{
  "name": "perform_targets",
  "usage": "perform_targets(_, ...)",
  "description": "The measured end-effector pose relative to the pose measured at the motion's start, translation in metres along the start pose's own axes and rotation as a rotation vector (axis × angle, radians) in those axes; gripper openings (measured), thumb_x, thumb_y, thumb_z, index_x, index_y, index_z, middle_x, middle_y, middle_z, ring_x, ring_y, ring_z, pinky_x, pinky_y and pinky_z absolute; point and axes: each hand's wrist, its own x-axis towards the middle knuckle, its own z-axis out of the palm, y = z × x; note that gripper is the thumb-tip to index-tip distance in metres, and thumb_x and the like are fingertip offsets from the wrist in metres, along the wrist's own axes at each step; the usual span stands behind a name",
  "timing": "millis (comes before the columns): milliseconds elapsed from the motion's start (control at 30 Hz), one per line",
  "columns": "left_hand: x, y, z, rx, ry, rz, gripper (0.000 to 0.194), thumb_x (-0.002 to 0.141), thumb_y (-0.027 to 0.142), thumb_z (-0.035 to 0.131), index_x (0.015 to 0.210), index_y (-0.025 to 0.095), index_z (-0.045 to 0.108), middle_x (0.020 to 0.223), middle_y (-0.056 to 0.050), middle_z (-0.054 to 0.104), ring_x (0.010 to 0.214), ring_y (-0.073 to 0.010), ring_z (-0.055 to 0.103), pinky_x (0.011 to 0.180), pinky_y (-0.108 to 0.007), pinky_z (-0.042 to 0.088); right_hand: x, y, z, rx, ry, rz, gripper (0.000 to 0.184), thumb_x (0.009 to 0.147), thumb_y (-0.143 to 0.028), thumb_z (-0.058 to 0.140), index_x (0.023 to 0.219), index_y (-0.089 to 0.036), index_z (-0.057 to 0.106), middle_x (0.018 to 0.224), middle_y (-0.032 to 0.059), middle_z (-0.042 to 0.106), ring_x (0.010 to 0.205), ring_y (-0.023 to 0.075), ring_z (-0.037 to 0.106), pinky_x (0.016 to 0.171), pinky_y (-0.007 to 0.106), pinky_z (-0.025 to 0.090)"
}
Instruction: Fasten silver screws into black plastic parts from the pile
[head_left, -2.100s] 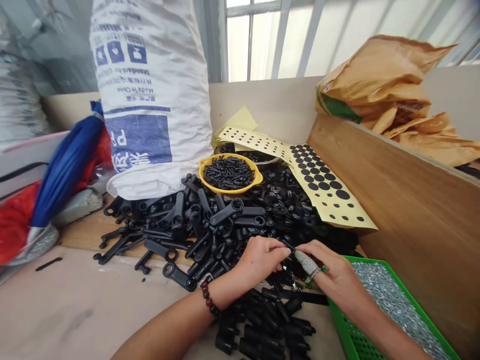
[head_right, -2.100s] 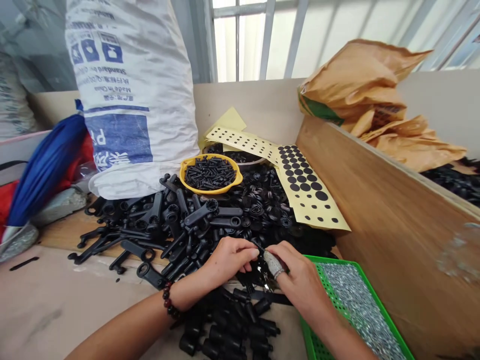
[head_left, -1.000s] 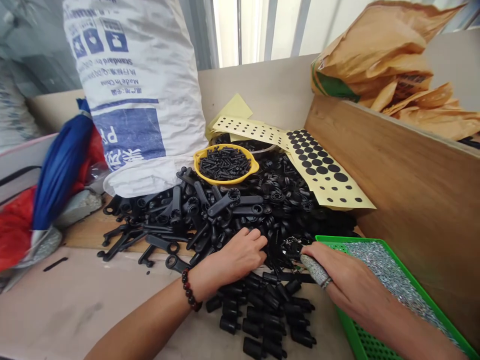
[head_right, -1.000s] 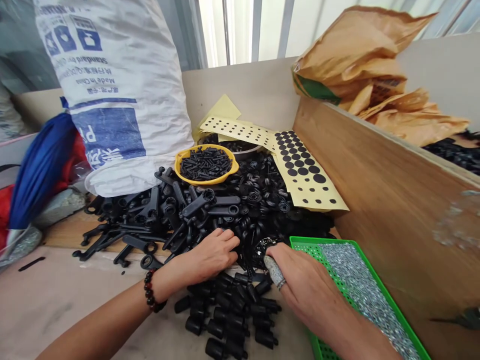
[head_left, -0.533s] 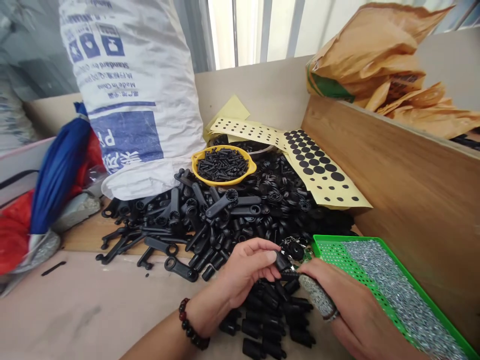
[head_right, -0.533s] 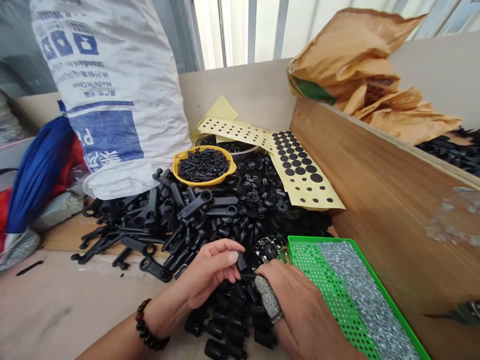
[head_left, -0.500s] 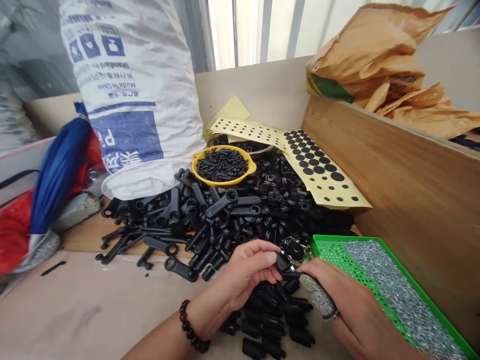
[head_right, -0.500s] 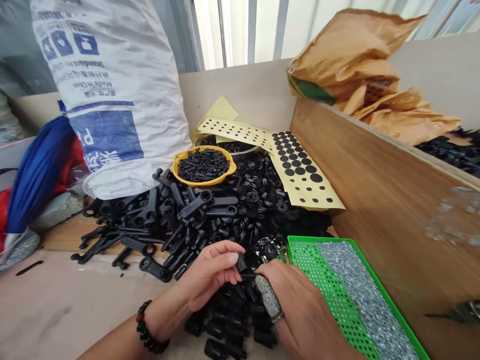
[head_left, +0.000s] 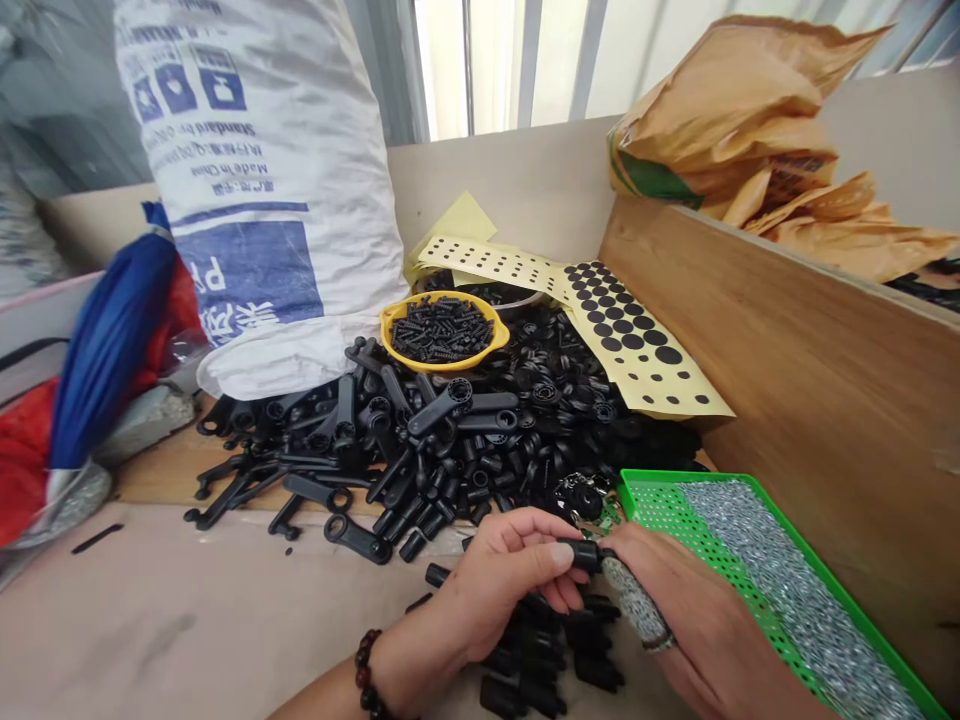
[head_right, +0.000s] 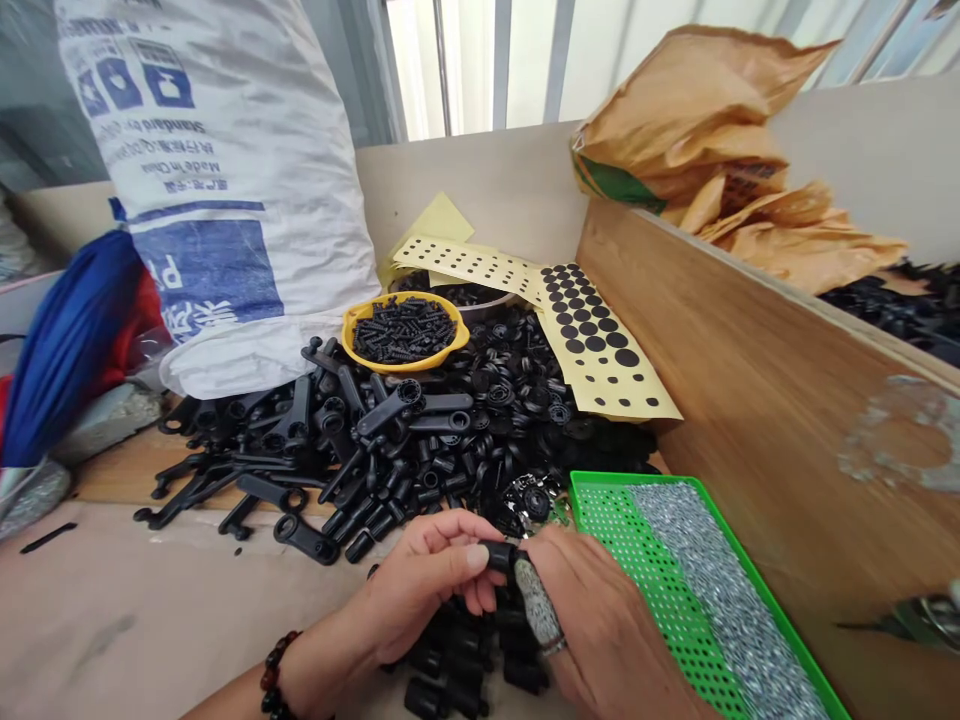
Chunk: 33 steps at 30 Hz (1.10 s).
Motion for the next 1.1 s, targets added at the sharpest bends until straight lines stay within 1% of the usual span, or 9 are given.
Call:
perform_targets(100, -0.001, 0.0, 0.0, -0.008, 0.008, -0.009, 0.036, 0.063, 0.036, 0.078, 0.084, 0.009, 0.067, 0.066, -0.004, 0.067, 0.05, -0.0086, 0.058, 0.05, -0.018, 0.044, -0.002, 0.0, 0.001, 0.012, -0.015, 0.017, 0.017, 0.09, -0.015, 0.034, 0.092, -0.022, 0.049, 0.077, 0.0029, 0.055, 0.069, 0.018, 0.052, 0.062, 0.03, 0.038)
perform_targets(233, -0.001, 0.0, -0.001, 0.015, 0.008, -0.016, 0.037, 0.061, 0.037, 0.079, 0.083, 0.01, 0.066, 0.064, -0.003, 0.066, 0.049, -0.0079, 0.057, 0.049, -0.017, 0.043, -0.001, -0.001, -0.001, -0.017, -0.057, -0.029, 0.018, 0.088, -0.012, 0.032, 0.087, -0.022, 0.047, 0.074, 0.0026, 0.056, 0.064, 0.018, 0.05, 0.058, 0.029, 0.036)
perform_targets(400, -0.003, -0.002, -0.002, 0.076, -0.004, 0.001, 0.039, 0.06, 0.04, 0.079, 0.081, 0.011, 0.065, 0.06, 0.0, 0.063, 0.047, -0.0073, 0.055, 0.048, -0.017, 0.042, 0.002, -0.003, -0.005, 0.017, -0.11, -0.052, 0.017, 0.086, -0.012, 0.035, 0.085, -0.022, 0.049, 0.074, 0.003, 0.058, 0.063, 0.0177, 0.052, 0.057, 0.028, 0.039)
perform_targets(533, -0.005, -0.004, -0.004, 0.151, -0.026, 0.014, 0.04, 0.062, 0.044, 0.077, 0.083, 0.012, 0.066, 0.059, 0.001, 0.061, 0.049, -0.0078, 0.054, 0.052, -0.019, 0.043, 0.009, -0.01, -0.011, 0.189, -0.125, 0.033, 0.023, 0.091, -0.022, 0.031, 0.088, -0.024, 0.053, 0.073, 0.0031, 0.061, 0.064, 0.0186, 0.057, 0.058, 0.028, 0.044)
perform_targets(667, -0.007, -0.005, -0.004, 0.281, -0.028, 0.091, 0.04, 0.067, 0.046, 0.072, 0.088, 0.012, 0.067, 0.058, 0.001, 0.059, 0.052, -0.0088, 0.052, 0.055, -0.02, 0.043, 0.011, -0.014, -0.013, 0.453, -0.173, 0.197, 0.035, 0.095, -0.038, 0.028, 0.093, -0.024, 0.059, 0.077, 0.0037, 0.063, 0.067, 0.0193, 0.059, 0.061, 0.027, 0.047)
perform_targets(833, -0.009, -0.004, -0.003, 0.44, -0.019, 0.193, 0.03, 0.073, 0.039, 0.066, 0.091, 0.014, 0.068, 0.059, 0.0, 0.059, 0.055, -0.0112, 0.053, 0.057, -0.021, 0.042, 0.003, -0.01, -0.005, 0.589, -0.259, 0.404, 0.03, 0.094, -0.034, 0.037, 0.078, -0.021, 0.058, 0.073, 0.0002, 0.06, 0.069, 0.0172, 0.057, 0.062, 0.024, 0.045)
perform_targets(900, -0.01, -0.005, -0.004, 0.484, -0.012, 0.208, 0.028, 0.074, 0.035, 0.063, 0.091, 0.014, 0.068, 0.059, -0.001, 0.059, 0.056, -0.0116, 0.053, 0.057, -0.022, 0.042, 0.003, -0.011, -0.006, 0.581, -0.239, 0.407, 0.029, 0.094, -0.034, 0.037, 0.079, -0.021, 0.059, 0.075, 0.0003, 0.061, 0.068, 0.0166, 0.056, 0.063, 0.024, 0.045)
perform_targets(1033, -0.009, -0.007, -0.005, 0.509, -0.016, 0.213, 0.029, 0.075, 0.033, 0.061, 0.093, 0.012, 0.068, 0.059, -0.001, 0.058, 0.056, -0.0121, 0.054, 0.057, -0.022, 0.043, 0.005, -0.015, -0.01, 0.603, -0.193, 0.337, 0.034, 0.092, -0.043, 0.037, 0.089, -0.023, 0.065, 0.084, 0.0032, 0.065, 0.073, 0.0189, 0.059, 0.067, 0.026, 0.047)
perform_targets(1100, -0.008, -0.007, -0.005, 0.509, -0.016, 0.215, 0.029, 0.075, 0.034, 0.061, 0.094, 0.012, 0.068, 0.059, -0.001, 0.058, 0.055, -0.012, 0.054, 0.057, -0.022, 0.043, 0.004, -0.014, -0.008, 0.651, -0.169, 0.356, 0.037, 0.092, -0.046, 0.037, 0.085, -0.023, 0.066, 0.08, 0.003, 0.065, 0.074, 0.0195, 0.059, 0.069, 0.027, 0.048)
